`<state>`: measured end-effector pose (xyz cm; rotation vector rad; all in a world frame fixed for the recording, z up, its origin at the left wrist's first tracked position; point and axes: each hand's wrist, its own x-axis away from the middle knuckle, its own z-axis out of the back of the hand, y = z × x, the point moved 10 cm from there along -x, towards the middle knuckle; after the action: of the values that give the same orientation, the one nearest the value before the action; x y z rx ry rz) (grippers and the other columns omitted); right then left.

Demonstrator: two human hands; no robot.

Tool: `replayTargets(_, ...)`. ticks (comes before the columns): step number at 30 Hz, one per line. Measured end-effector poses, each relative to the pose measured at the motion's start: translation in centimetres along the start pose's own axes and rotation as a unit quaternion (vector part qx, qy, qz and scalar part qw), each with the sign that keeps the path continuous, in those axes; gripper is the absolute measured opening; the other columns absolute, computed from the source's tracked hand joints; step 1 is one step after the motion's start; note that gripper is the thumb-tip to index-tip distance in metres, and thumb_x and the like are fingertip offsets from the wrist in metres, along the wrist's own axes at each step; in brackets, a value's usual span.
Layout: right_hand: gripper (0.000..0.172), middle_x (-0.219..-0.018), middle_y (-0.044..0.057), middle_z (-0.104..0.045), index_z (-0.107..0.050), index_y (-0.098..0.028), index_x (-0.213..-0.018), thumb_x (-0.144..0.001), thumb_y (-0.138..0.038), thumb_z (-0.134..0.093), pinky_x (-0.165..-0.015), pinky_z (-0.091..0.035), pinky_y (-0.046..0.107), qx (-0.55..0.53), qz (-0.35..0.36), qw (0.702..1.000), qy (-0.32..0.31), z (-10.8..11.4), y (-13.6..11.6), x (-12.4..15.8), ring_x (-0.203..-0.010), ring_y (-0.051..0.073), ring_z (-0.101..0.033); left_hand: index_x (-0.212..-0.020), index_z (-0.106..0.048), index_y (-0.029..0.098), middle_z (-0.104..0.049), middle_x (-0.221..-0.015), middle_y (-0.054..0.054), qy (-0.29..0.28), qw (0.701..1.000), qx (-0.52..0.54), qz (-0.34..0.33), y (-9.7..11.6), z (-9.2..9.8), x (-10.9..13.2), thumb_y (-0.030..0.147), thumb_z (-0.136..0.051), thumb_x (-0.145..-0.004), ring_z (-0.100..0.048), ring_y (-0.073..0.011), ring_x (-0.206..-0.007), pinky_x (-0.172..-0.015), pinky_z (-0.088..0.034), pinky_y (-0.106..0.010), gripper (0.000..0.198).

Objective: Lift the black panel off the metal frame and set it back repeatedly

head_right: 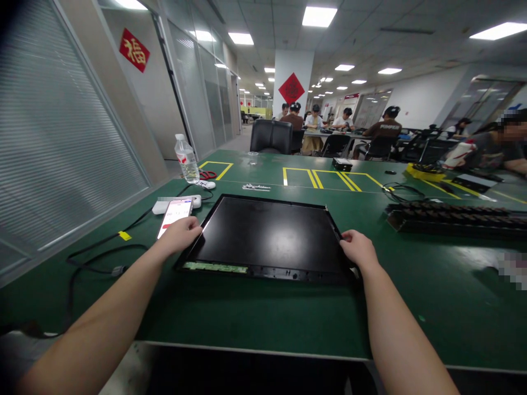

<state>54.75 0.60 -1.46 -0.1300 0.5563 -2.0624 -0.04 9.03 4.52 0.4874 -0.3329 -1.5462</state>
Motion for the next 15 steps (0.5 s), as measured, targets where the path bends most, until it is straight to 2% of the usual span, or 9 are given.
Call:
replayTargets(3,0.025,-0.094,0.008,-0.076,-0.075,-0.019,-0.100,-0.077,-0.024,-0.065,-0.068,-0.049,0.029,0.004,-0.006,1.000,-0.002,0.0,0.1,0.0,-0.083,0.022,-0.070,-0.064,-0.053,0.022,-0.060,-0.062,0.001,0.015,0.990,0.141,0.025,-0.5,-0.1,0.0,0.022,-0.063,-0.073,-0.059,-0.0197,-0.064,-0.056,-0.038,-0.027,0.013)
replayTargets(5,0.027,-0.095,0.009,-0.075,-0.075,-0.019,-0.101,-0.077,-0.024,-0.063,-0.070,-0.049,0.029,0.006,-0.009,1.000,-0.007,0.0,0.1,0.1,-0.085,0.022,-0.070,-0.068,-0.055,0.021,-0.061,-0.062,0.002,0.014,0.967,0.250,0.050,-0.7,-0.5,0.1,0.024,-0.067,-0.068,-0.059,-0.0179,-0.062,-0.057,-0.041,-0.026,0.012)
replayTargets(8,0.028,-0.096,0.009,-0.075,-0.075,-0.019,-0.102,-0.078,-0.023,-0.062,-0.072,-0.049,0.029,0.009,-0.008,1.000,-0.009,-0.1,0.2,0.0,-0.088,0.022,-0.070,-0.074,-0.055,0.021,-0.061,-0.060,0.004,0.014,0.925,0.366,0.097,-0.9,-0.8,0.5,0.025,-0.073,-0.061,-0.058,-0.0156,-0.057,-0.054,-0.042,-0.024,0.023)
replayTargets(11,0.029,-0.097,0.009,-0.075,-0.074,-0.018,-0.105,-0.079,-0.024,-0.061,-0.071,-0.049,0.029,0.013,-0.008,1.000,-0.012,-0.2,0.3,0.0,-0.088,0.022,-0.070,-0.078,-0.053,0.022,-0.059,-0.059,0.007,0.008,0.889,0.436,0.138,-1.0,-1.3,0.7,0.025,-0.075,-0.058,-0.055,-0.0135,-0.050,-0.049,-0.042,-0.023,0.030)
replayTargets(15,0.028,-0.096,0.009,-0.075,-0.074,-0.019,-0.104,-0.078,-0.024,-0.062,-0.069,-0.048,0.028,0.014,-0.010,1.000,-0.013,-0.2,0.2,-0.1,-0.087,0.022,-0.069,-0.075,-0.051,0.022,-0.056,-0.054,0.008,-0.008,0.866,0.471,0.166,-1.2,-1.9,0.6,0.025,-0.075,-0.057,-0.053,-0.0122,-0.044,-0.045,-0.041,-0.022,0.030)
